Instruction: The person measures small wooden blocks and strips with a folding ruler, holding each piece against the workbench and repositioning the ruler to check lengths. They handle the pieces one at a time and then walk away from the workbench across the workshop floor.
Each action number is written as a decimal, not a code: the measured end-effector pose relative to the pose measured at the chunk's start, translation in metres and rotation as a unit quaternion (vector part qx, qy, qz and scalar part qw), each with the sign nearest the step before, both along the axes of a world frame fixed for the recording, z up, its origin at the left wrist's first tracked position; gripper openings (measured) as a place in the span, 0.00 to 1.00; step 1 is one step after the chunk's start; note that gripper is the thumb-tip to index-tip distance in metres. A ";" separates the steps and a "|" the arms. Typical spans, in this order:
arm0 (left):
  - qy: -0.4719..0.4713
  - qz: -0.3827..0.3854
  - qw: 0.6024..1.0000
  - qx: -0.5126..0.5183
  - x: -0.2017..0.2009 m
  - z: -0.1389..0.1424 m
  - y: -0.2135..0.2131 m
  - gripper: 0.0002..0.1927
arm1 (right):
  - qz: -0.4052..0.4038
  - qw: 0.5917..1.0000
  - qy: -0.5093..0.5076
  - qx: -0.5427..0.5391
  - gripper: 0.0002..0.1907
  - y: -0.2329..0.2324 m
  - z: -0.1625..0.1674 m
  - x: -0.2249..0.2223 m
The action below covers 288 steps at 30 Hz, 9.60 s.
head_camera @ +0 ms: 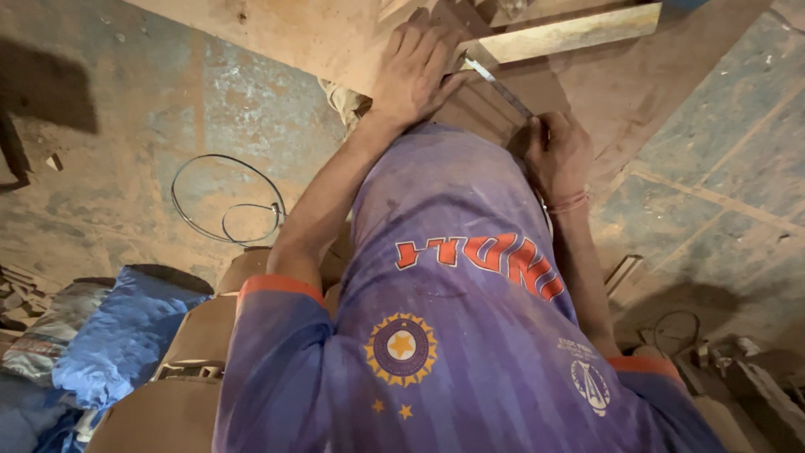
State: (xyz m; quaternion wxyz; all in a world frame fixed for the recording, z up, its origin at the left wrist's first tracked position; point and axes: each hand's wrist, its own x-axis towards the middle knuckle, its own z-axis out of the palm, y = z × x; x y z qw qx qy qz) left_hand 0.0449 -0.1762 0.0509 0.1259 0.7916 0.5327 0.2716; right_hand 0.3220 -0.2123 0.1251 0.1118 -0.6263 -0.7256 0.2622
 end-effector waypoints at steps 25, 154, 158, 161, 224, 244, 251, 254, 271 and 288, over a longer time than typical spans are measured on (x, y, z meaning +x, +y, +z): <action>0.003 -0.012 1.000 0.006 0.000 0.002 -0.001 0.23 | -0.027 0.999 -0.007 0.034 0.06 0.009 -0.011 0.016; 0.064 -0.108 0.992 0.033 0.006 -0.001 0.002 0.22 | 0.035 0.991 -0.053 0.118 0.09 0.061 -0.021 0.007; 0.040 -0.122 0.991 0.038 0.005 0.005 0.006 0.24 | 0.036 0.991 -0.045 0.121 0.11 0.059 -0.020 0.006; -0.003 -0.126 0.991 0.034 0.003 0.012 0.008 0.22 | 0.038 0.991 -0.047 0.115 0.10 0.060 -0.019 0.007; -0.078 -0.004 0.997 -0.020 -0.004 0.019 0.013 0.24 | -0.013 0.999 0.007 0.051 0.07 0.037 -0.013 -0.011; -0.095 0.026 0.994 -0.038 0.000 0.015 0.010 0.36 | -0.043 0.994 0.099 0.016 0.08 0.034 -0.018 -0.007; -0.070 0.014 0.997 -0.024 0.000 0.017 0.010 0.30 | 0.057 0.981 0.182 -0.021 0.07 0.034 -0.008 -0.021; -0.069 -0.022 0.997 -0.009 -0.002 0.020 0.013 0.24 | 0.156 0.960 0.231 -0.043 0.18 0.036 0.003 -0.030; -0.055 -0.051 0.996 -0.039 -0.002 0.024 0.010 0.24 | 0.207 0.972 0.089 -0.071 0.27 0.039 0.017 -0.045; -0.076 -0.064 0.994 -0.051 -0.005 0.023 0.011 0.26 | 0.106 0.980 0.166 0.017 0.26 0.037 -0.009 -0.026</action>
